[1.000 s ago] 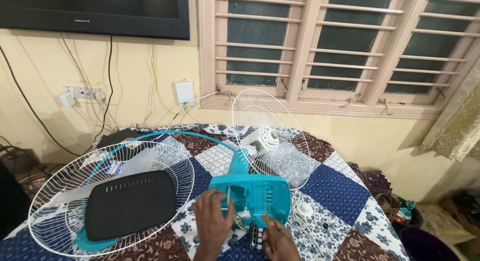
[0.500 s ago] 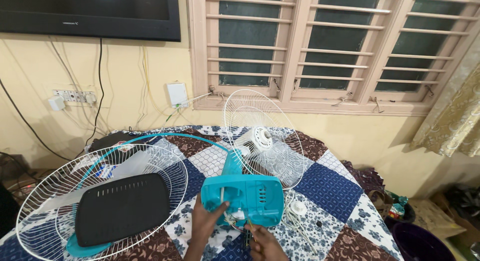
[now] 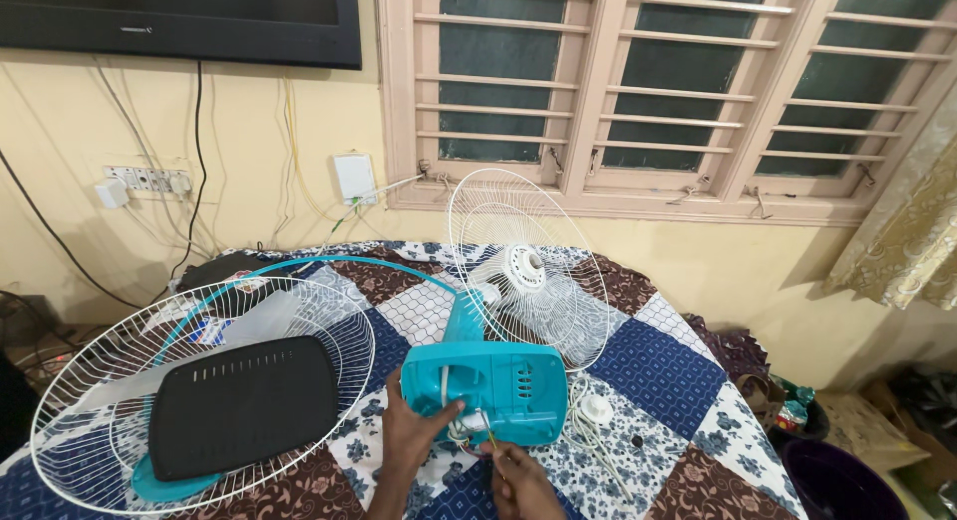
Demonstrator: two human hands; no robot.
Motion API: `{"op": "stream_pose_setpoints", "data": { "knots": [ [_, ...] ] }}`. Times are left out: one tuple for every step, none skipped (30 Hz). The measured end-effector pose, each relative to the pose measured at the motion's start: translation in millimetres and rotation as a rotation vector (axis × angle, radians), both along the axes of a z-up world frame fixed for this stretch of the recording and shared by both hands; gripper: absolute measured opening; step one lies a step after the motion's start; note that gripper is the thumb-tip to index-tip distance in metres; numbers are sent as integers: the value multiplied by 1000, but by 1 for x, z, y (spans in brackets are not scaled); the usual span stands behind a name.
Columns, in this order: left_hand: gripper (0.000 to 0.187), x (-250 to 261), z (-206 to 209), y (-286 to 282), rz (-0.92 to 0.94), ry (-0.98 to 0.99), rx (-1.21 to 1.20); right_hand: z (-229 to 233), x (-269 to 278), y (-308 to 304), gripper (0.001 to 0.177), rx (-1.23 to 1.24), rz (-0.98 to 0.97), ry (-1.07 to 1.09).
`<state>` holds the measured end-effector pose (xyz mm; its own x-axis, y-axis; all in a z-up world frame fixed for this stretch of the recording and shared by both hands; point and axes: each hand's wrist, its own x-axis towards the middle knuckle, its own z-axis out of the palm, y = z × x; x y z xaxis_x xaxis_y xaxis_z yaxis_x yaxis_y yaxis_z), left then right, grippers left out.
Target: The person assembles a table fan by connecting internal wires, attaching the motor housing, and securing the fan blades and front grill. The person uses a screwdriver to tighten connections and fastens components by hand.
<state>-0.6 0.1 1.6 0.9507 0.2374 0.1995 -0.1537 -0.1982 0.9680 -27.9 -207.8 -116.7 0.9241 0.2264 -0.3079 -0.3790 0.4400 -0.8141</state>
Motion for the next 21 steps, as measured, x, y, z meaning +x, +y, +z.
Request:
{"op": "stream_pose_setpoints", "data": {
  "knots": [
    [104,-1,0,-1,1,-20,-10,-1,-1,0,34,-24,-3,-9],
    [103,-2,-1,-2,2,-39,-20,-1,-4,1,34,-48,-6,-18],
    [102,-1,0,-2,4,-61,-29,1,-5,2,34,-71,-9,-29],
    [102,-1,1,-2,7,-49,-32,3,-6,4,34,-71,-10,-33],
    [101,-1,0,-2,11,-35,-36,6,-8,5,34,-72,-11,-35],
    [101,-2,0,-3,14,-22,-41,8,-10,5,34,-73,-11,-37],
    [101,-3,-1,-4,20,-28,-45,11,-11,6,34,-75,-11,-32],
    [102,-3,-2,-4,25,-34,-50,14,-13,7,33,-77,-10,-28],
    [102,-3,-1,-3,31,-45,-53,17,-12,8,33,-77,-10,-28],
    [101,-2,0,-2,36,-36,-33,20,-10,10,32,-71,-38,0],
    [100,-2,-1,-3,39,-24,-15,21,-9,10,32,-67,-68,31],
    [99,-2,-1,-3,43,-11,3,21,-9,10,31,-63,-98,62],
    [99,-2,-2,-3,43,-3,1,21,-9,11,31,-75,-102,34],
    [99,-1,-2,-3,43,5,0,20,-10,13,31,-88,-106,5],
    [100,0,-2,-3,42,13,-2,18,-10,13,31,-100,-111,-23],
    [101,1,-2,-3,38,34,14,16,-11,14,32,-117,-107,-28],
    [103,2,-2,-3,33,56,29,14,-11,15,32,-134,-103,-34],
    [104,4,-2,-3,28,77,45,13,-11,15,33,-151,-100,-39],
    [102,3,-4,-3,32,74,29,11,-12,14,32,-152,-100,-43],
    [101,2,-6,-3,37,70,14,9,-14,12,32,-154,-100,-47],
    [99,2,-7,-2,43,63,1,9,-14,12,31,-153,-98,-54]
  ]
}}
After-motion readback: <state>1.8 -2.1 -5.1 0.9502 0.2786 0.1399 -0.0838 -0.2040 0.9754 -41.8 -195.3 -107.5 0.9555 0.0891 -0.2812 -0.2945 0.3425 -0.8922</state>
